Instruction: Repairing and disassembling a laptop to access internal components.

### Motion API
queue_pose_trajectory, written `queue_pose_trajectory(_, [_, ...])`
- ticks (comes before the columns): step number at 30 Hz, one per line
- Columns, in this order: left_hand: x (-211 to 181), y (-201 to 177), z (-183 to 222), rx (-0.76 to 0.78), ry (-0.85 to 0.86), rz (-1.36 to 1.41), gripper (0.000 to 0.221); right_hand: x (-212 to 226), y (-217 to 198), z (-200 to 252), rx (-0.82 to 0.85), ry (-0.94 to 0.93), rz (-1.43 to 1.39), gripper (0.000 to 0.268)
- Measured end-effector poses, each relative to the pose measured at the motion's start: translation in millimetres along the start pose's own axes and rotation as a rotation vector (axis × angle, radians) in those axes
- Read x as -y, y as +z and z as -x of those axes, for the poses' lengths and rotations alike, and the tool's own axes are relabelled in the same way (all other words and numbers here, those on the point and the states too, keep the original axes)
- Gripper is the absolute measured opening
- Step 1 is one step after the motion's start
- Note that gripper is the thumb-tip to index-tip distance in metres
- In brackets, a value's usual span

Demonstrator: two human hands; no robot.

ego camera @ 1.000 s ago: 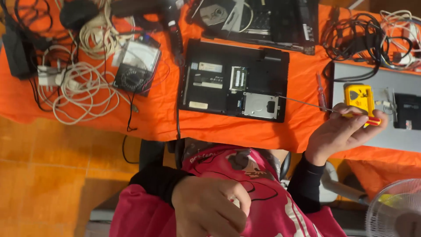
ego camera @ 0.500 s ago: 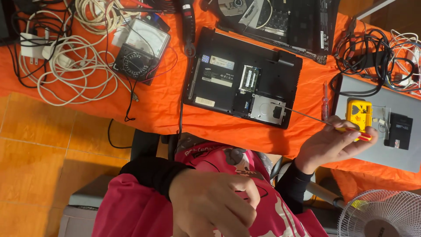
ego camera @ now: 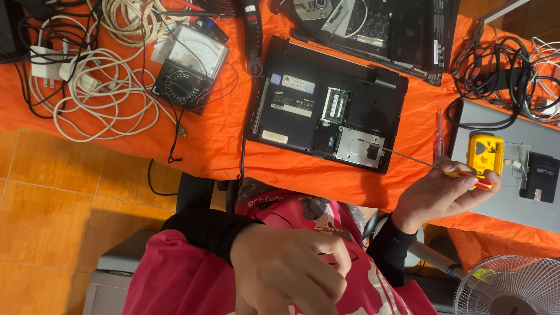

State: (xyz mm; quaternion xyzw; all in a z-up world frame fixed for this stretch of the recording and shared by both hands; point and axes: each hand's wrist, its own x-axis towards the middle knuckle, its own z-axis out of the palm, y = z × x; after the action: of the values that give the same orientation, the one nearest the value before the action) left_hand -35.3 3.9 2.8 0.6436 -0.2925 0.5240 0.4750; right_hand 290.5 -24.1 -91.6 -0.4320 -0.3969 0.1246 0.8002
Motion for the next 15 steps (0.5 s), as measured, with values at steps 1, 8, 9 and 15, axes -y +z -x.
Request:
queue_pose_trajectory(1, [1,0,0,0.002,0.001,0.0,0.036,-1,-2,-1,-0.001,-0.002,-0.001,0.017])
queue_pose_trajectory(8, [3,0,3,0.02,-0.039,-0.002,0.039,-3,-6,2,-0.023,0.025,-0.03,0.016])
queue_pose_trajectory(9, [4,0,3,0.034,-0.043,0.004,0.039,-3,-6,2,-0.012,0.025,-0.034,0.015])
queue_pose_trajectory(15, [9,-3,3,0.059,-0.047,0.06,0.041,-15,-23,1,-0.033,0.018,-0.04,0.015])
